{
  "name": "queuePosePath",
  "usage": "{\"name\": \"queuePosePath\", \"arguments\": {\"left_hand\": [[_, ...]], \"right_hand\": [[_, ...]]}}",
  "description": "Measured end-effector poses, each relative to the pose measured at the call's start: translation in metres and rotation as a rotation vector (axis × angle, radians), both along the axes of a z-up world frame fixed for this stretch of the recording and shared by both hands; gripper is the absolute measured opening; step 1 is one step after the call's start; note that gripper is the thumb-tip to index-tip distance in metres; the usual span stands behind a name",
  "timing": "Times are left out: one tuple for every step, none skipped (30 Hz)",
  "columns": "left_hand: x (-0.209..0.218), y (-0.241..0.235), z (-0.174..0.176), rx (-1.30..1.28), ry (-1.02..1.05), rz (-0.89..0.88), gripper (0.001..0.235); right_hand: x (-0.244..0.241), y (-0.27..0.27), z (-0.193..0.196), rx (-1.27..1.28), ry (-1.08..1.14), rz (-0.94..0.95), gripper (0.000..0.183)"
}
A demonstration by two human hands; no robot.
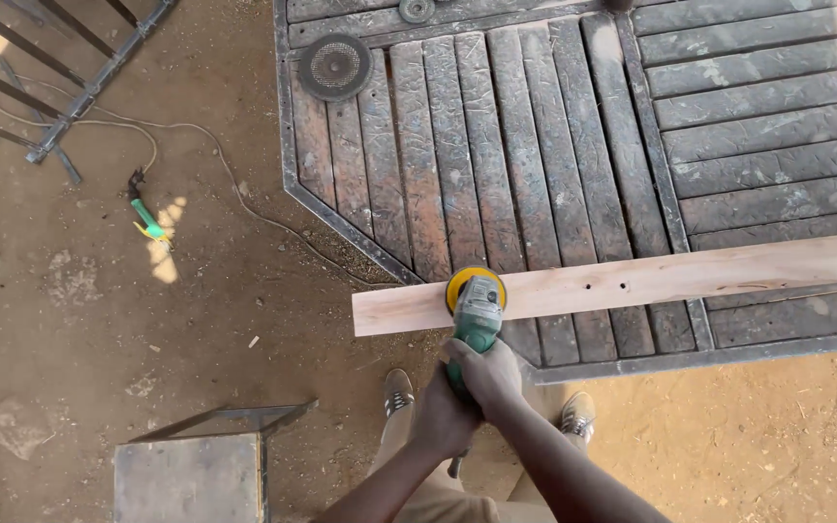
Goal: Sanding a wooden plank using an angle grinder with a sanding disc
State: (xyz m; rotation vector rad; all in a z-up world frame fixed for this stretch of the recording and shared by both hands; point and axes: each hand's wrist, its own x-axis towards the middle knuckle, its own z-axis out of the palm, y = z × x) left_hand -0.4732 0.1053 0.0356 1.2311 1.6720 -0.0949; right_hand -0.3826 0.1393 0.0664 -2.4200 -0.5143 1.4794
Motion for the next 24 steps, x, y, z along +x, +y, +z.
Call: {"name": "queuePosePath", "arguments": {"left_hand": [[-0.035, 0.006, 0.004, 0.006, 0.004, -0.007, 0.046], [-0.064, 0.012, 0.008, -0.014, 0.053, 0.053, 0.049], [-0.091, 0.016, 0.011, -0.034, 0.101, 0.114, 0.052], [-0.105, 0.021, 0.02, -0.043, 0.095, 0.105, 0.052], [-0.119, 0.026, 0.029, -0.074, 0.104, 0.145, 0.054], [-0.133, 0.034, 0.037, -0.098, 0.113, 0.182, 0.055], [-0.134, 0.035, 0.039, -0.1, 0.108, 0.168, 0.055], [-0.134, 0.036, 0.041, -0.099, 0.099, 0.128, 0.056], [-0.134, 0.036, 0.043, -0.098, 0.09, 0.087, 0.056], [-0.126, 0.036, 0.042, -0.099, 0.082, 0.077, 0.056], [-0.117, 0.035, 0.042, -0.092, 0.013, -0.002, 0.054], [-0.11, 0.033, 0.041, -0.085, -0.054, -0.078, 0.054], [-0.096, 0.031, 0.031, -0.086, -0.06, -0.085, 0.054], [-0.084, 0.029, 0.02, -0.024, -0.113, -0.236, 0.056], [-0.071, 0.027, 0.009, 0.04, -0.165, -0.386, 0.058], [-0.068, 0.027, 0.011, 0.034, -0.163, -0.388, 0.058], [-0.063, 0.028, 0.013, 0.017, -0.201, -0.446, 0.055], [-0.058, 0.03, 0.013, 0.004, -0.236, -0.504, 0.051], [-0.066, 0.029, 0.012, 0.001, -0.232, -0.507, 0.051], [-0.074, 0.029, 0.012, -0.009, -0.187, -0.477, 0.052], [-0.082, 0.029, 0.012, -0.019, -0.143, -0.447, 0.052], [-0.103, 0.025, 0.01, -0.022, -0.136, -0.452, 0.052], [-0.123, 0.02, 0.008, -0.046, -0.116, -0.329, 0.054], [-0.141, 0.018, 0.006, -0.064, -0.098, -0.207, 0.057]], "right_hand": [[-0.035, 0.011, 0.005, 0.006, 0.004, -0.007, 0.048], [-0.063, 0.02, 0.01, -0.025, 0.057, 0.037, 0.05], [-0.089, 0.028, 0.016, -0.056, 0.11, 0.082, 0.055], [-0.105, 0.033, 0.02, -0.065, 0.104, 0.073, 0.055], [-0.119, 0.036, 0.025, -0.067, 0.129, 0.105, 0.055], [-0.134, 0.043, 0.03, -0.06, 0.155, 0.132, 0.056], [-0.136, 0.042, 0.033, -0.062, 0.149, 0.119, 0.056], [-0.136, 0.04, 0.036, -0.083, 0.136, 0.095, 0.051], [-0.137, 0.038, 0.039, -0.105, 0.123, 0.07, 0.047], [-0.127, 0.034, 0.037, -0.106, 0.115, 0.06, 0.047], [-0.117, 0.028, 0.035, -0.093, 0.073, -0.038, 0.044], [-0.107, 0.023, 0.033, -0.08, 0.034, -0.134, 0.041], [-0.094, 0.015, 0.026, -0.081, 0.028, -0.142, 0.041], [-0.081, 0.008, 0.018, -0.056, 0.024, -0.327, 0.041], [-0.067, 0.001, 0.009, -0.03, 0.021, -0.511, 0.041], [-0.062, -0.003, 0.004, -0.037, 0.022, -0.514, 0.041], [-0.056, -0.008, -0.002, -0.032, -0.017, -0.563, 0.041], [-0.049, -0.01, -0.01, -0.024, -0.053, -0.612, 0.041], [-0.059, -0.009, -0.007, -0.027, -0.049, -0.614, 0.041], [-0.068, -0.007, -0.004, -0.005, -0.037, -0.603, 0.038], [-0.077, -0.006, 0.0, 0.016, -0.025, -0.591, 0.035], [-0.095, -0.003, 0.001, 0.012, -0.019, -0.596, 0.035], [-0.113, -0.001, 0.002, -0.018, 0.017, -0.473, 0.029], [-0.129, 0.002, 0.004, -0.044, 0.052, -0.351, 0.025]]}}
